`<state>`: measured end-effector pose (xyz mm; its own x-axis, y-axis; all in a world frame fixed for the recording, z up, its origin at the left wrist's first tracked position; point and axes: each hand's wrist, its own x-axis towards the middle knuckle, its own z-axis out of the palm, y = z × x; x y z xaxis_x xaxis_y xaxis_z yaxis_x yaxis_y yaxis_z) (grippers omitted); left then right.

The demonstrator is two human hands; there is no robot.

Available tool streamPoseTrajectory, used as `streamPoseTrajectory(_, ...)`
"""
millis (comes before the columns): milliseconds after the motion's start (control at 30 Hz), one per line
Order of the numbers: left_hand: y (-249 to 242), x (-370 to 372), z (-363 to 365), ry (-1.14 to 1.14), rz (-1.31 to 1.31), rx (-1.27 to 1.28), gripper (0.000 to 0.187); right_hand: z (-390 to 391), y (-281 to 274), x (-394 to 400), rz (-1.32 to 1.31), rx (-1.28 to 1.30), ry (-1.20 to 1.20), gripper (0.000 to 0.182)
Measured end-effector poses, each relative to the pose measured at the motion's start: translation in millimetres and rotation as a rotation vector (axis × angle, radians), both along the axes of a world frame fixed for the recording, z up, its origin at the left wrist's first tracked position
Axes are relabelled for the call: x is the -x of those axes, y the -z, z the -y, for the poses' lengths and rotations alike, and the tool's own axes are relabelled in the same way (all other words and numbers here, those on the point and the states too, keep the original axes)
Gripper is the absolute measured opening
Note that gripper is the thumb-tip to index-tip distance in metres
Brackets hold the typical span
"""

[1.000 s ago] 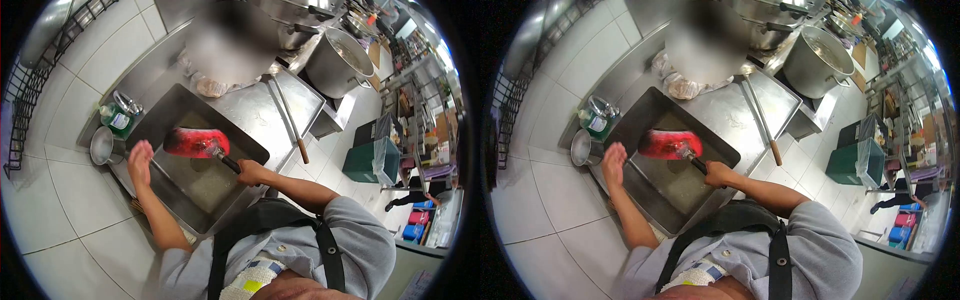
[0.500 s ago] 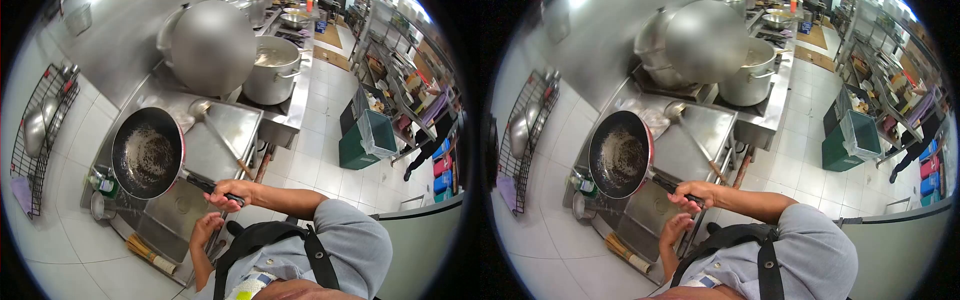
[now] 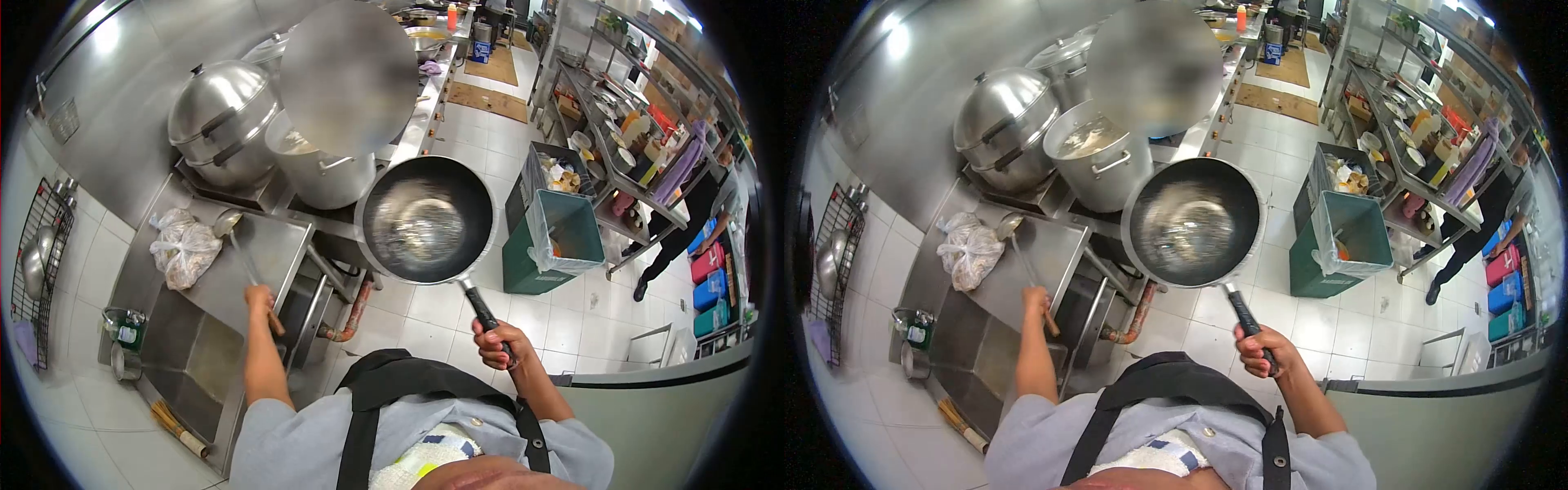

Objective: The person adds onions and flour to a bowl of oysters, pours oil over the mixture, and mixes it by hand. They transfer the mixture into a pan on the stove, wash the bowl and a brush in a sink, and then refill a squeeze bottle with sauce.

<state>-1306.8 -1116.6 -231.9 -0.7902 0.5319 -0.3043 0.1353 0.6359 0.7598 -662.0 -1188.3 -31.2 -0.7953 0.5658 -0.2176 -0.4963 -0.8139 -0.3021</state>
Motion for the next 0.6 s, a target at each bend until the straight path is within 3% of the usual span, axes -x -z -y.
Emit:
streamPoseTrajectory(33,-35,-17,3,-0.181,0.307,-0.179,0.019,-7,9,-18,0.059,0.004,0.085,0.018)
streamPoseTrajectory(100,-99,-58,-6,-0.251,0.369,-0.418,0.019,-24,27,-49,0.129,-0.006,0.247,0.016)
streamPoseTrajectory(167,-149,-100,-19,-0.236,0.693,-0.803,0.025,-45,43,-79,0.099,0.028,0.374,0.015)
streamPoseTrajectory(233,-197,-158,-40,-0.201,0.799,-1.104,0.023,-69,56,-104,0.046,0.057,0.478,0.014)
streamPoseTrajectory(300,-241,-214,-72,-0.178,0.646,-1.209,0.018,-98,59,-115,-0.018,0.062,0.545,0.013)
streamPoseTrajectory(467,-284,-306,-177,0.191,0.456,-1.256,0.006,-199,45,-124,-0.066,0.028,0.666,0.014)
streamPoseTrajectory(500,-291,-324,-199,0.403,0.506,-1.23,0.006,-226,42,-126,-0.098,0.009,0.65,0.014)
streamPoseTrajectory(600,-294,-372,-267,0.635,0.732,-0.869,0.015,-305,36,-130,-0.137,-0.055,0.601,0.015)
